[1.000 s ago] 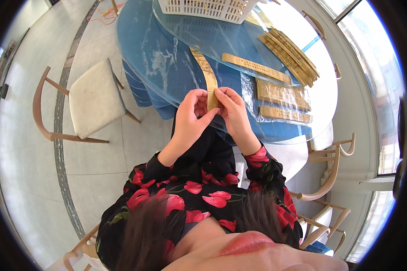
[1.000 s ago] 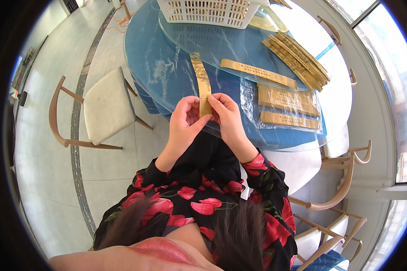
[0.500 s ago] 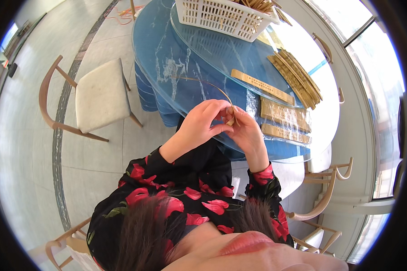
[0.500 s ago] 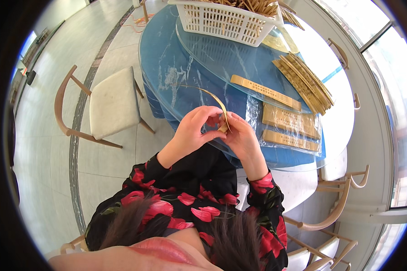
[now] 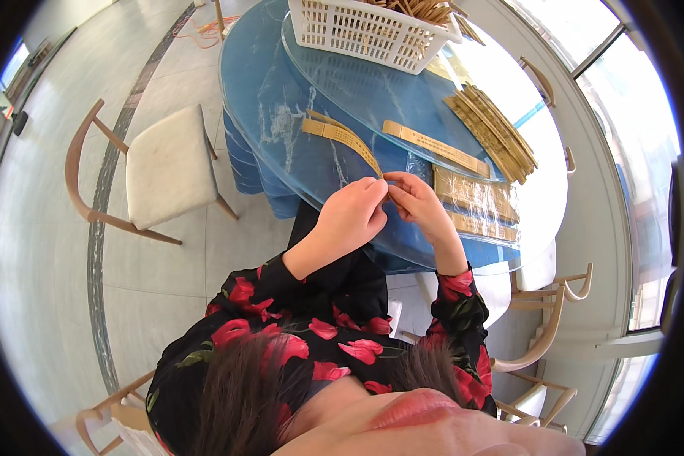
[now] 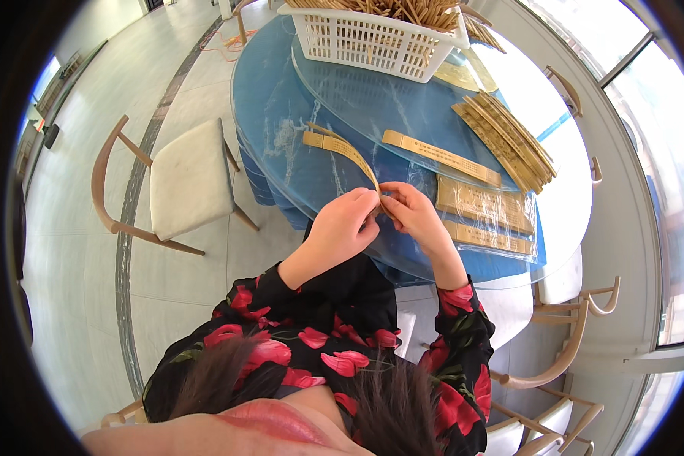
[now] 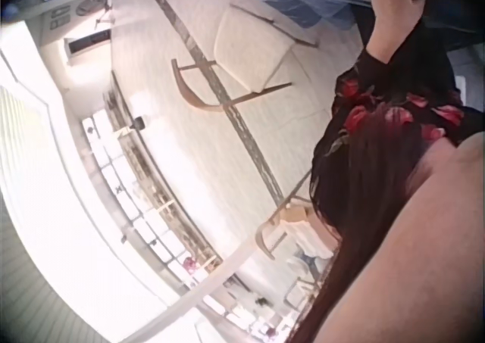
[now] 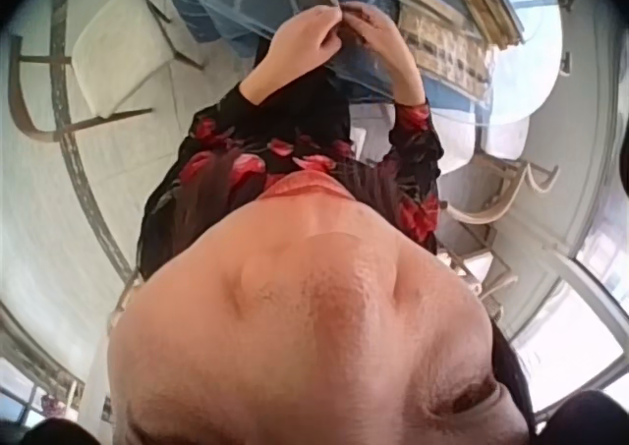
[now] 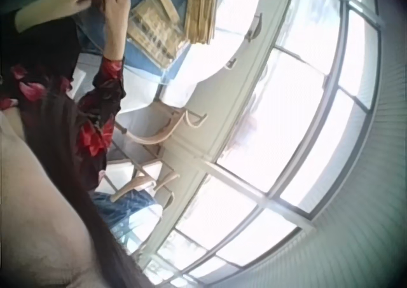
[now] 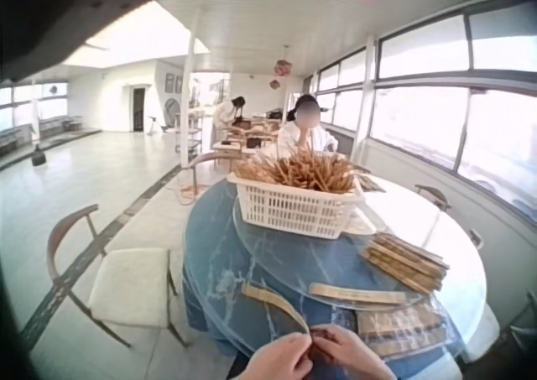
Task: The person sits at a table and repeatedly picks up thin bamboo strips and wooden sticks. They align the strips with the sticks and place them into a white basket. The person continues this repetitive assembly process throughout the clip.
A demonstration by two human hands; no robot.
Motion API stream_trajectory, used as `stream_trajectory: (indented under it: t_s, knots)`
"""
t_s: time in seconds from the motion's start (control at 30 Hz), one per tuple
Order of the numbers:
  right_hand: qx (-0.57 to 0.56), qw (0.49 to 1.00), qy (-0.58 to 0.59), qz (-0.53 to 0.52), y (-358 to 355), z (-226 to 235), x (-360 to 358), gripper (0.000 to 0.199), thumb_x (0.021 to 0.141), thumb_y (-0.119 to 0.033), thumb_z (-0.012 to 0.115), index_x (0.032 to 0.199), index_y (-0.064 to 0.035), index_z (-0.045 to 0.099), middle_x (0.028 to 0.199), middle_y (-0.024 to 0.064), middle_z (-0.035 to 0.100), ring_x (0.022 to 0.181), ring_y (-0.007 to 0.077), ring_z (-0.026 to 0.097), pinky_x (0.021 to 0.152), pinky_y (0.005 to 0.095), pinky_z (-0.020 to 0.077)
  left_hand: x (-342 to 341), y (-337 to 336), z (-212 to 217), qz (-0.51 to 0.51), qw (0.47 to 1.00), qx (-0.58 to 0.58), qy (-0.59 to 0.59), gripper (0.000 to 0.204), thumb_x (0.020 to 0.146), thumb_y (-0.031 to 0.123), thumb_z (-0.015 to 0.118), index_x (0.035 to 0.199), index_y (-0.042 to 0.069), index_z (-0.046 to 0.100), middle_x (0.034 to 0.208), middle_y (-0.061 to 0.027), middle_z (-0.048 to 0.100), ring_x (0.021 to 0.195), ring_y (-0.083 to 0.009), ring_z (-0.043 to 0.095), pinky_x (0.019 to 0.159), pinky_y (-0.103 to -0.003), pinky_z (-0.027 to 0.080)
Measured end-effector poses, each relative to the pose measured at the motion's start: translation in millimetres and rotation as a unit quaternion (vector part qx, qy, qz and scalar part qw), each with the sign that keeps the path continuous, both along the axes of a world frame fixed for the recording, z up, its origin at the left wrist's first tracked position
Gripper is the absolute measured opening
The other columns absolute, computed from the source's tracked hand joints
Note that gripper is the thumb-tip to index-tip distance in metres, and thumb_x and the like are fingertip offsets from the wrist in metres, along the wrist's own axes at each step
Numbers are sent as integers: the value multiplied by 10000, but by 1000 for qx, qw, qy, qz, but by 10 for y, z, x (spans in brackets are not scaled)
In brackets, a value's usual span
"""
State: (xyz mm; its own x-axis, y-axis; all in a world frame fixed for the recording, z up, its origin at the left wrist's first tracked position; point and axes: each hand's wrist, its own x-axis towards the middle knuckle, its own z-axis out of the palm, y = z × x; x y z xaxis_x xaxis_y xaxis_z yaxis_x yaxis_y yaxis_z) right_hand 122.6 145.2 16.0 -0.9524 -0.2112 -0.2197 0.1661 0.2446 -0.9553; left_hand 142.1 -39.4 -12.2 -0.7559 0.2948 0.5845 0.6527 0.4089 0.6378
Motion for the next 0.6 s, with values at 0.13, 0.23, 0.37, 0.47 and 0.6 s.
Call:
stream_trajectory:
  t_s: [0.13, 0.23, 0.37, 0.47, 0.6]
  knots:
    - [4, 996, 85, 7, 158, 58, -71, 372, 972, -28, 610, 1342, -13, 583, 816, -32, 530, 673, 43, 474, 580, 200, 367, -26, -99, -27, 5, 993, 83, -87, 155, 853, -37, 604, 920, 41, 488, 813, -93, 638, 644, -262, 587, 601, -358, 471]
    - [53, 973, 210, -77, 443, 143, -213, 360, 972, -15, 588, 1331, -41, 597, 805, -28, 514, 701, 48, 465, 635, 198, 376, -69, -202, -56, -36, 949, 231, -214, 79, 984, -27, 508, 1004, 25, 453, 834, -86, 687, 608, -103, 592, 551, -244, 461]
    - [327, 900, 241, -160, 935, 258, -370, 311, 970, -24, 547, 1257, -86, 650, 886, 46, 615, 796, 152, 592, 746, 279, 469, -150, -389, -6, -64, 900, 370, -221, 131, 1047, 48, 507, 1168, 4, 482, 919, -128, 723, 661, -117, 637, 596, -237, 502]
    - [466, 811, 310, -172, 1227, 65, -377, 278, 973, -52, 524, 1204, -91, 673, 1071, 101, 695, 994, 271, 662, 855, 376, 514, -115, -454, 166, -83, 879, 410, -228, 243, 1055, 65, 507, 1286, -6, 476, 1022, -134, 725, 779, -130, 661, 701, -263, 528]
    - [580, 721, 332, -183, 1207, 12, -269, 267, 993, -101, 529, 1224, -111, 665, 1189, 102, 708, 1143, 320, 637, 936, 431, 522, -44, -493, 346, -118, 866, 417, -251, 292, 1053, 57, 502, 1338, -3, 470, 1098, -137, 717, 850, -133, 666, 755, -277, 533]
